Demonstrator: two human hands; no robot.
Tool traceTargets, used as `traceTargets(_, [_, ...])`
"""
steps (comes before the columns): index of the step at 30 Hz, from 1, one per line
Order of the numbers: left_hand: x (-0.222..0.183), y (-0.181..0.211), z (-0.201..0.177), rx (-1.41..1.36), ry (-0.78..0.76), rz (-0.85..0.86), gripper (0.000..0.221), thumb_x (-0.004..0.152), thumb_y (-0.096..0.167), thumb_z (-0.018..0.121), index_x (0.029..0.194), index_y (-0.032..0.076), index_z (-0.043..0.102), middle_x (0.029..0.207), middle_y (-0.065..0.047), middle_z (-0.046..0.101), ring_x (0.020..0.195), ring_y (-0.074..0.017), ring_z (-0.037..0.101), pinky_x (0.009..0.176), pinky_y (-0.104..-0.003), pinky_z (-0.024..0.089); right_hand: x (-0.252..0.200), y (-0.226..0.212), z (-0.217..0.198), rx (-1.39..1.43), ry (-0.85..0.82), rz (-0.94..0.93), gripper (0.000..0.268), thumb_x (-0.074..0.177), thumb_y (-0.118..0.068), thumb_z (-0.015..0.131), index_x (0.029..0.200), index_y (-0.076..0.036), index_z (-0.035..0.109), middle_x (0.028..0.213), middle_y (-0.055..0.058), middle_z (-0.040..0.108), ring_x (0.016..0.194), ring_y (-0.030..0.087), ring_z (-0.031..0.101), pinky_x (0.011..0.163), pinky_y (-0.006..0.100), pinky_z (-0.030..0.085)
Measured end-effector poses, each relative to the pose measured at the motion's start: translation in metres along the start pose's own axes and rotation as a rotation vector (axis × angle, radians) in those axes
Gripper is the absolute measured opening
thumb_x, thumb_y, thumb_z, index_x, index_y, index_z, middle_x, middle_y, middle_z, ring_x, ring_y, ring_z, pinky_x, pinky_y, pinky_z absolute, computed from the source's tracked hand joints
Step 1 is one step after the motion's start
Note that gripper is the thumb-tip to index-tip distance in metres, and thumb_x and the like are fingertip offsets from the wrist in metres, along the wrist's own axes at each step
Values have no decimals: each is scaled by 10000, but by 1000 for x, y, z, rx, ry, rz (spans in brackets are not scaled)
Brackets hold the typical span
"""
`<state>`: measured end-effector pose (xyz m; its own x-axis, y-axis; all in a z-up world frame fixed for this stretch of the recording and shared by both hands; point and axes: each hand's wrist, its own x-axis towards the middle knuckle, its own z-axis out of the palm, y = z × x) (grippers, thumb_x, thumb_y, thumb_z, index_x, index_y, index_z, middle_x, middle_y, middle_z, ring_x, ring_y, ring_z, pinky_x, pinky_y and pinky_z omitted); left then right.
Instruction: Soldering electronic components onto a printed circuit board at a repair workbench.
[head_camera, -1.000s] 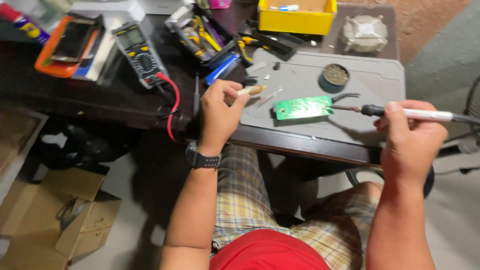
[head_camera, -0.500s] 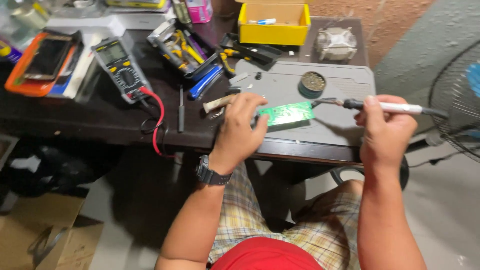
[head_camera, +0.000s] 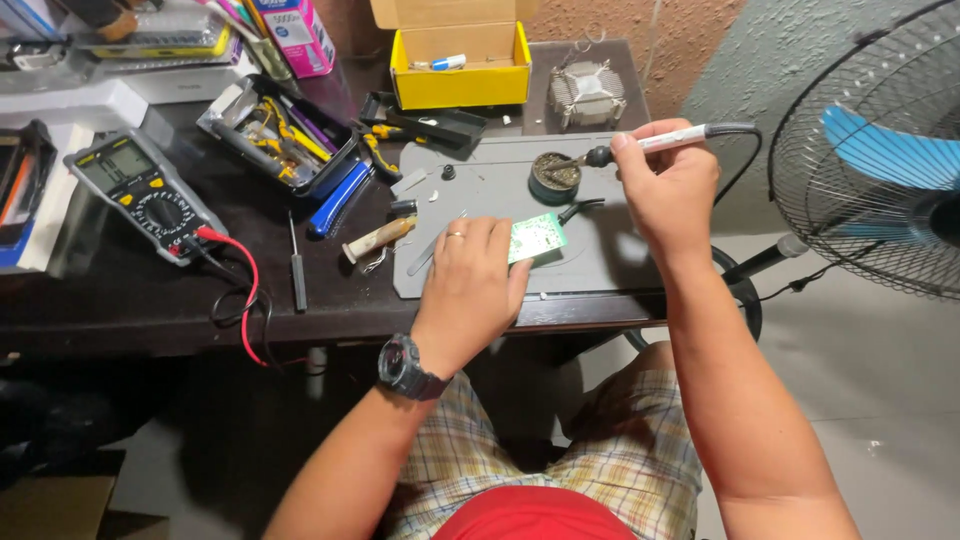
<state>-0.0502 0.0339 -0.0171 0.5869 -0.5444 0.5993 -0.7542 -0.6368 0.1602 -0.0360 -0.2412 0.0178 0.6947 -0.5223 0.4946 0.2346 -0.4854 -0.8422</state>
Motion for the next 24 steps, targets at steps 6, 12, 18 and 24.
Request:
traceTargets(6, [10, -4, 1, 113, 17, 65, 533, 1065, 430, 645, 1275, -57, 706, 1030, -177, 652, 1000, -408, 669, 936, -530, 531, -1, 3, -2, 6, -39, -77, 115, 1138, -127, 912, 1153, -59, 821, 822, 128, 795, 794, 167, 819, 735, 322, 643])
traceTargets(12, [20, 9, -3, 274, -101, 59, 352, 1049, 436, 773, 1067, 97, 679, 1014, -132, 655, 942, -345, 597, 821, -492, 485, -4, -2, -7, 51, -97, -88, 137, 1227, -99, 853, 1184, -82, 723, 958, 80, 781, 837, 150, 777, 785, 293, 623])
traceTargets(18, [19, 33, -8, 589, -14, 141, 185, 998, 141, 535, 1070, 132, 706, 1005, -119, 619, 945, -313, 560, 873, -449, 467, -20, -1, -28, 452, -4, 149, 136, 1211, -89, 787, 1230, -107, 653, 915, 97, 656, 734, 197, 700, 672, 319, 594])
traceTargets(24, [12, 56, -24, 785, 24, 147, 418, 1080, 240, 452, 1303, 58, 755, 1181, -179, 667, 1047, -329, 570, 1045, -488, 495, -53, -5, -58, 584, 31, 361, 194, 1158, -178, 833, 1215, -148, 649, 975, 74, 707, 829, 182, 811, 789, 297, 708])
